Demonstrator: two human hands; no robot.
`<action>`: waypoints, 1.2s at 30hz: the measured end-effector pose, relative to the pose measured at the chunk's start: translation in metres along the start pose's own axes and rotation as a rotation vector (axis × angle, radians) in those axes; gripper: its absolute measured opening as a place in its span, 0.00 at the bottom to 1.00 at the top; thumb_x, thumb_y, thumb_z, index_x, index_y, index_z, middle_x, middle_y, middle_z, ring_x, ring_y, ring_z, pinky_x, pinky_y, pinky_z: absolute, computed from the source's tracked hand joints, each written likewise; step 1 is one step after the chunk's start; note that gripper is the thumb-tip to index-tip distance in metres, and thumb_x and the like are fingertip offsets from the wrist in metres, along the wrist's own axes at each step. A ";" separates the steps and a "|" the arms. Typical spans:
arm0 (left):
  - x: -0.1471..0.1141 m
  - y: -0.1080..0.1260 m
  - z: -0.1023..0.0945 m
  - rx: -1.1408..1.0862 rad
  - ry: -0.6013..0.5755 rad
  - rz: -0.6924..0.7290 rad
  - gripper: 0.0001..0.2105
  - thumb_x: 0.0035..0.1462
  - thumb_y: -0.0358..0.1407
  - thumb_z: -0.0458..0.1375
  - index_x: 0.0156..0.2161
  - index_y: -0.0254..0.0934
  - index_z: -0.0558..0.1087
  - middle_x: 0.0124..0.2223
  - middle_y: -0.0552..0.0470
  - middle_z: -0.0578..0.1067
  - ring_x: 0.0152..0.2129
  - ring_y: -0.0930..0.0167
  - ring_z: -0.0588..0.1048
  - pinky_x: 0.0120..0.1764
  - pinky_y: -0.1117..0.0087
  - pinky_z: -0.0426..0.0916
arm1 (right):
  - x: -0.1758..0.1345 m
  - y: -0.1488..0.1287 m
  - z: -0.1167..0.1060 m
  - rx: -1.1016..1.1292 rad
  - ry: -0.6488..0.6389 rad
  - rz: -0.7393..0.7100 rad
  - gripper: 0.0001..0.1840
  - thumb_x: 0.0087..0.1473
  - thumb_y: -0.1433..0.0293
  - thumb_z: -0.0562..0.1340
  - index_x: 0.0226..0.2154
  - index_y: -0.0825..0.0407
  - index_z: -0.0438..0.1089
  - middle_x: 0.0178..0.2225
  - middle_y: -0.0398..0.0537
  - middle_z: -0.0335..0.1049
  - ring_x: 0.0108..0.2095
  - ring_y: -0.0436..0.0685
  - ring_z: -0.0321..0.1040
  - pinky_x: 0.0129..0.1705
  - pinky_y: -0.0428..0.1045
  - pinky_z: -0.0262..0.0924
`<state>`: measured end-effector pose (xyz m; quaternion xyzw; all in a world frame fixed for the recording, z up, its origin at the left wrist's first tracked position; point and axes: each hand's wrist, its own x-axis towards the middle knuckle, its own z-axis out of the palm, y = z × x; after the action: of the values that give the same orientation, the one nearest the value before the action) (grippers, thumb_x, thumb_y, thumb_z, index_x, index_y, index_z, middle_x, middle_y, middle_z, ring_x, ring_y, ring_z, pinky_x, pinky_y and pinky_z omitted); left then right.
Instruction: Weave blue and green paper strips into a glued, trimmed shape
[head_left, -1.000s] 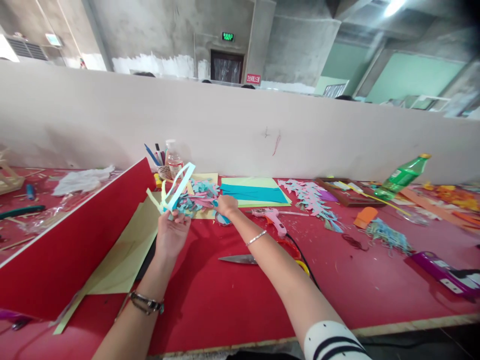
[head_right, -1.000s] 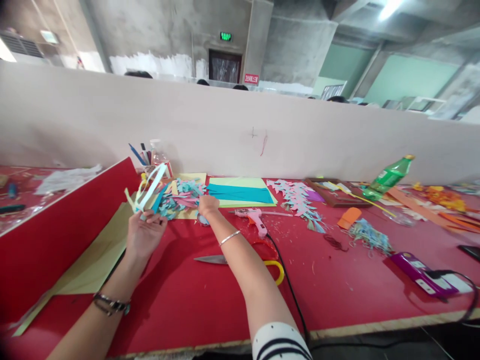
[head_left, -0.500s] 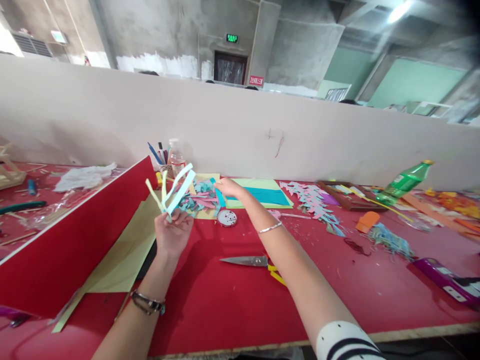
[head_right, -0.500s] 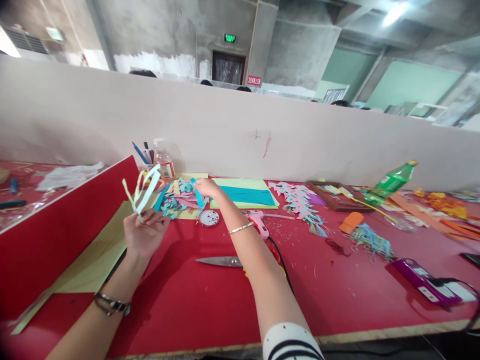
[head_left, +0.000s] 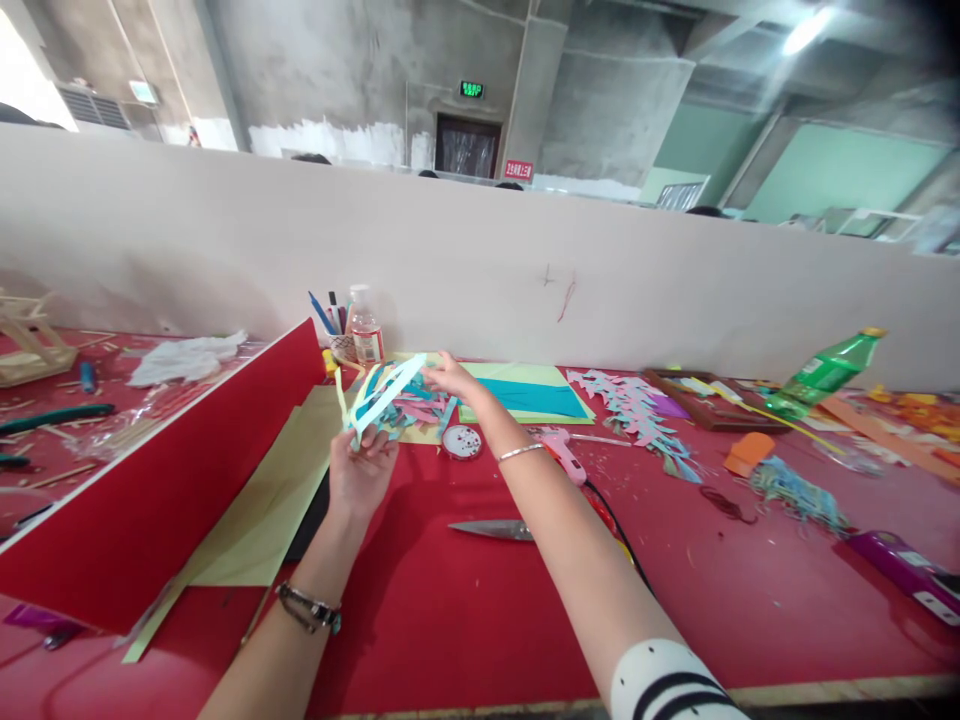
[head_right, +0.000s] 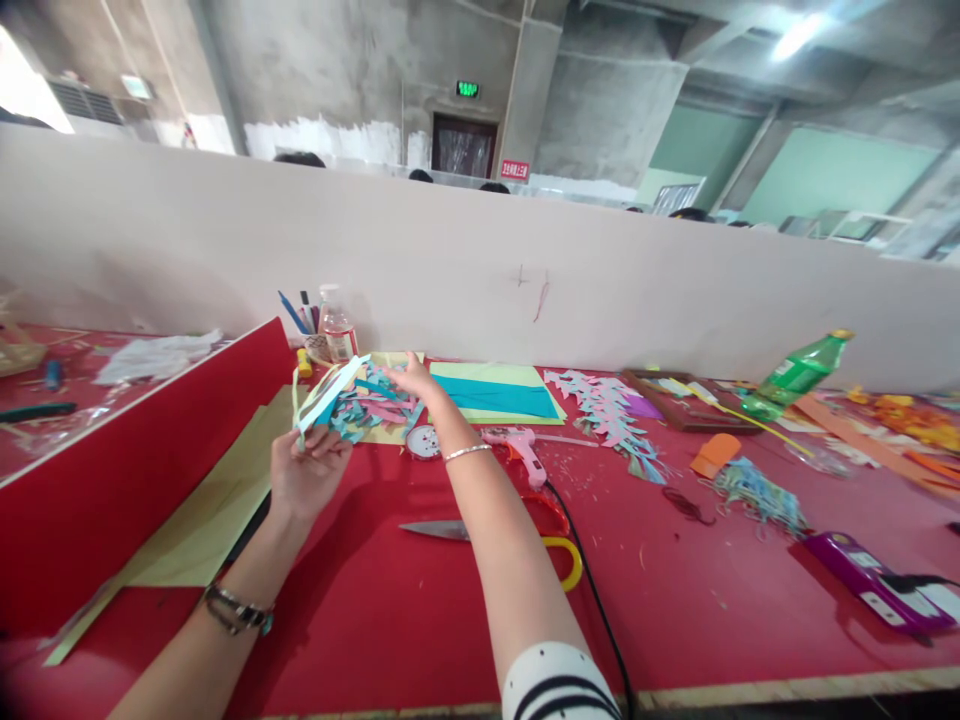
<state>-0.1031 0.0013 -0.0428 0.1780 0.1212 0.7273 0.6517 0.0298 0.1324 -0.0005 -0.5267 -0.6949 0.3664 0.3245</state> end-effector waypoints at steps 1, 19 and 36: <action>0.000 0.000 0.000 0.030 0.000 0.001 0.11 0.42 0.32 0.56 0.19 0.35 0.55 0.18 0.62 0.59 0.13 0.83 0.59 0.23 0.79 0.63 | -0.002 0.001 -0.004 0.042 -0.008 0.012 0.28 0.55 0.64 0.54 0.55 0.54 0.47 0.45 0.55 0.65 0.32 0.48 0.68 0.31 0.43 0.62; -0.013 -0.021 -0.009 0.827 -0.172 -0.300 0.05 0.32 0.32 0.62 0.18 0.32 0.71 0.15 0.56 0.68 0.14 0.75 0.64 0.20 0.76 0.58 | -0.125 0.012 -0.055 0.060 -0.232 -0.254 0.26 0.45 0.60 0.62 0.48 0.49 0.62 0.51 0.50 0.59 0.50 0.57 0.57 0.49 0.51 0.57; -0.017 -0.036 -0.004 0.966 -0.277 -0.246 0.15 0.40 0.45 0.62 0.25 0.33 0.68 0.21 0.58 0.68 0.17 0.77 0.64 0.23 0.77 0.59 | -0.192 0.025 -0.101 0.743 -0.757 -0.172 0.46 0.38 0.54 0.65 0.57 0.45 0.47 0.53 0.54 0.56 0.51 0.58 0.58 0.45 0.52 0.60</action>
<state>-0.0711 -0.0113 -0.0627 0.5377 0.3758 0.4761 0.5857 0.1714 -0.0324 0.0187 -0.1487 -0.6275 0.7241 0.2447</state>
